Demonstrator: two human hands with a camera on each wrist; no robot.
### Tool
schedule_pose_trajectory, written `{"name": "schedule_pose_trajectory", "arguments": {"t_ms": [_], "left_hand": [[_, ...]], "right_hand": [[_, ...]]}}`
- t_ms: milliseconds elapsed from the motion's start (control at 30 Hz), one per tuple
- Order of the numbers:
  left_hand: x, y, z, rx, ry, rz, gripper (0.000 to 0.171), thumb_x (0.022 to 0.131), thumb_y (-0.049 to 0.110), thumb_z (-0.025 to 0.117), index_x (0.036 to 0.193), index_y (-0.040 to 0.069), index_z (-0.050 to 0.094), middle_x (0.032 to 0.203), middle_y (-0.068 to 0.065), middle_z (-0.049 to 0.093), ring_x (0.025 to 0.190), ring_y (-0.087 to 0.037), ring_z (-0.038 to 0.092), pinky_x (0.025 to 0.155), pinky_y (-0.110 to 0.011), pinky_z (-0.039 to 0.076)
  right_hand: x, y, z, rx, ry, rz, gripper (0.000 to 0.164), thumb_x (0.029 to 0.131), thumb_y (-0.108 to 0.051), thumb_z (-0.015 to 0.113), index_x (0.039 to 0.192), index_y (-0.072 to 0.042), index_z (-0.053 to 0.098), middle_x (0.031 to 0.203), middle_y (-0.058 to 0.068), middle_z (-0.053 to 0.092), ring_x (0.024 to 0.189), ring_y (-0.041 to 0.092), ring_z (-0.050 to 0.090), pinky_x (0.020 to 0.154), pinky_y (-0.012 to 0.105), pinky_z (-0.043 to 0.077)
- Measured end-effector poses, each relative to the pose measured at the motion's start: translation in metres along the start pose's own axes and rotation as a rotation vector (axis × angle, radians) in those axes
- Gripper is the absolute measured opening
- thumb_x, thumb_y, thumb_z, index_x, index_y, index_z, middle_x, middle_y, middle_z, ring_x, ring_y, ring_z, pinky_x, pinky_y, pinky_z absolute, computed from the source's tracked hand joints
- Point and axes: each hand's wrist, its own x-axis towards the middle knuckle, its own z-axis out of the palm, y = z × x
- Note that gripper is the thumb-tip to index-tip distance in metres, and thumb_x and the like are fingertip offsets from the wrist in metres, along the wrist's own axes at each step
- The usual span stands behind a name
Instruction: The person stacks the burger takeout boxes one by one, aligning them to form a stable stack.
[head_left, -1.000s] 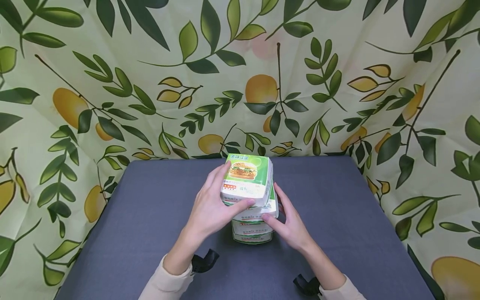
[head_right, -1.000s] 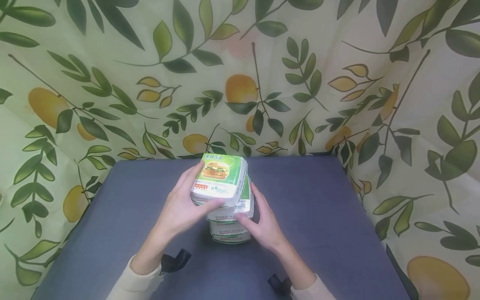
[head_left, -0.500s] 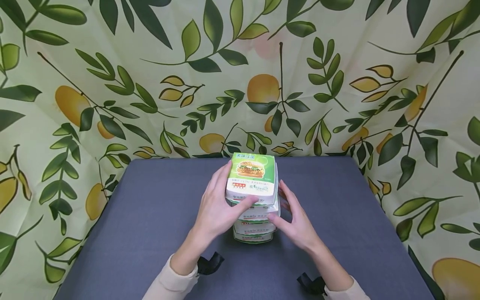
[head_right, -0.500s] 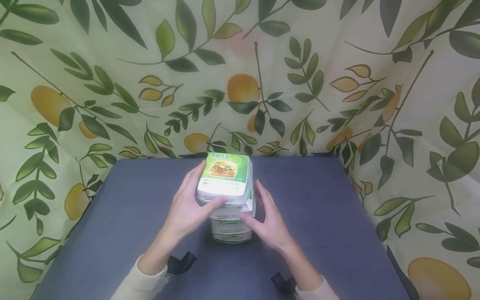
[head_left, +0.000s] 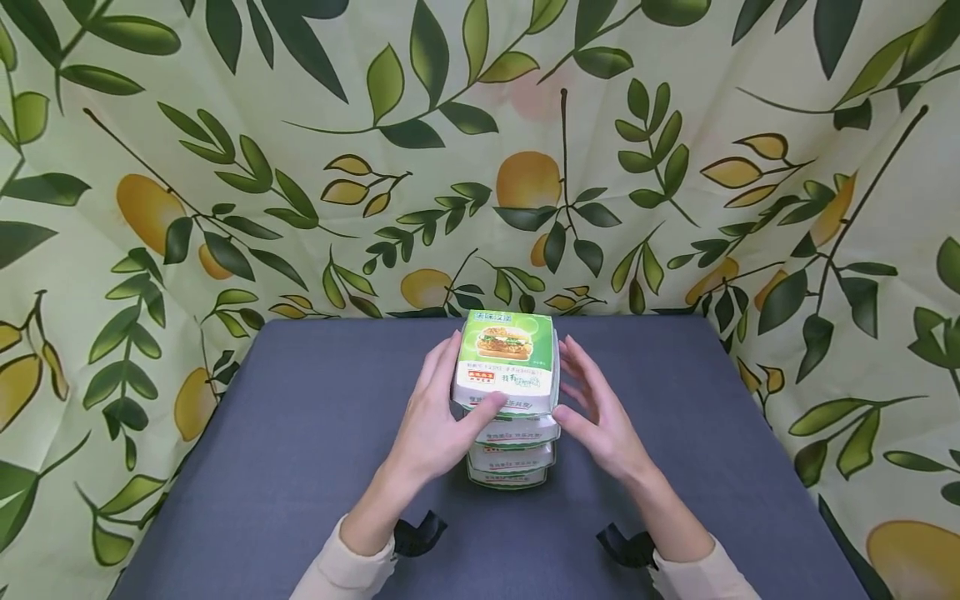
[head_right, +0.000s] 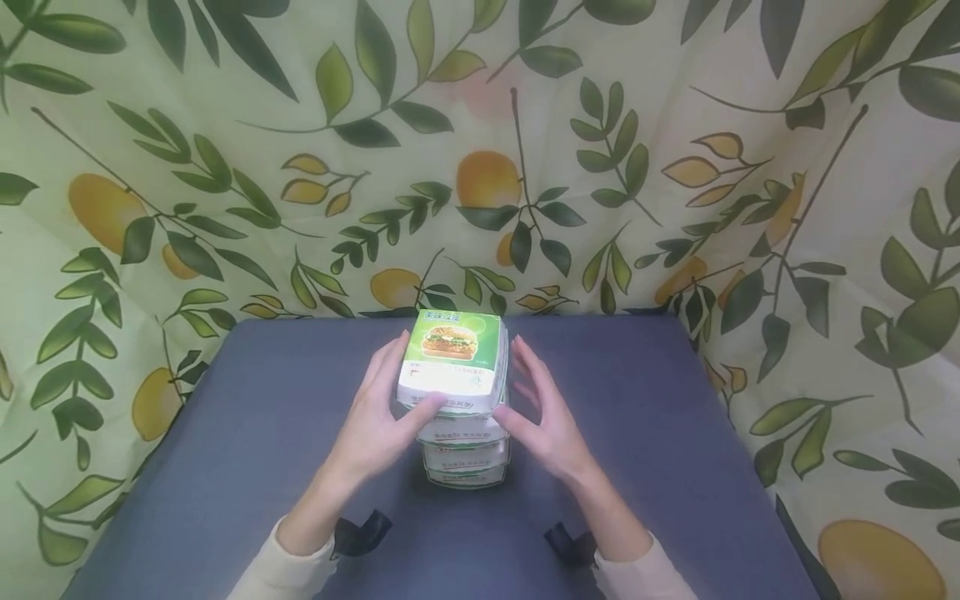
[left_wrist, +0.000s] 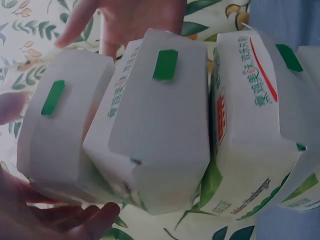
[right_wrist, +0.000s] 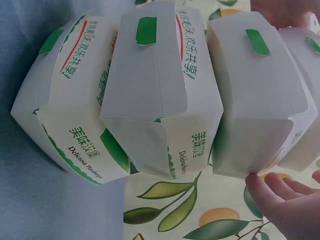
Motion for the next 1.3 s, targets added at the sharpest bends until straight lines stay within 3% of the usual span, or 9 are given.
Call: {"name": "schedule_pose_trajectory", "arguments": {"t_ms": [200,367,500,667,933,1300], "left_hand": [[-0.002,-0.008,0.002,-0.107,-0.062,0.041,0.08,0.1,0.037,0.059,0.162,0.005,0.02,0.162,-0.008,0.023,0.144,-0.026,0.031,0.115,-0.056,0.031],[-0.003,-0.011,0.004,-0.139,-0.057,0.043,0.084,0.098,0.042,0.063,0.162,0.005,0.022,0.161,-0.007,0.024,0.144,-0.026,0.03,0.115,-0.057,0.03],[-0.003,-0.012,0.007,-0.136,-0.04,0.043,0.088,0.095,0.045,0.067,0.161,0.005,0.025,0.16,-0.007,0.026,0.142,-0.026,0.033,0.114,-0.056,0.032],[-0.003,-0.014,0.01,-0.118,-0.02,0.042,0.088,0.094,0.048,0.069,0.161,0.008,0.028,0.159,-0.005,0.027,0.137,-0.024,0.041,0.111,-0.053,0.038],[-0.001,-0.015,0.014,-0.089,0.015,0.073,0.09,0.093,0.057,0.067,0.16,0.009,0.03,0.159,-0.004,0.03,0.132,-0.022,0.046,0.107,-0.053,0.042],[-0.001,-0.016,0.016,-0.094,0.036,0.087,0.089,0.093,0.055,0.068,0.16,0.012,0.029,0.159,-0.003,0.031,0.13,-0.021,0.047,0.104,-0.052,0.045]], "right_hand": [[0.001,0.004,0.0,0.011,-0.017,0.019,0.081,0.095,-0.008,0.061,0.164,-0.015,0.019,0.165,0.009,0.024,0.145,0.017,0.031,0.111,0.022,0.032],[-0.001,0.004,-0.003,0.012,-0.057,0.039,0.09,0.093,-0.016,0.068,0.165,-0.017,0.013,0.167,0.009,0.021,0.145,0.018,0.031,0.11,0.019,0.033],[0.0,0.002,-0.004,0.0,-0.071,0.077,0.095,0.092,-0.016,0.07,0.165,-0.02,0.01,0.167,0.007,0.019,0.147,0.024,0.027,0.109,0.017,0.031],[0.002,0.0,-0.003,-0.018,-0.051,0.095,0.089,0.094,-0.015,0.065,0.165,-0.023,0.012,0.167,0.005,0.019,0.149,0.027,0.024,0.111,0.017,0.028],[0.003,0.001,-0.001,-0.026,-0.02,0.055,0.084,0.096,-0.01,0.061,0.165,-0.021,0.014,0.168,0.004,0.019,0.15,0.027,0.025,0.112,0.017,0.028],[0.002,-0.001,0.002,-0.014,-0.008,0.016,0.079,0.097,-0.004,0.056,0.164,-0.016,0.017,0.168,0.008,0.02,0.15,0.025,0.024,0.114,0.017,0.026]]}}
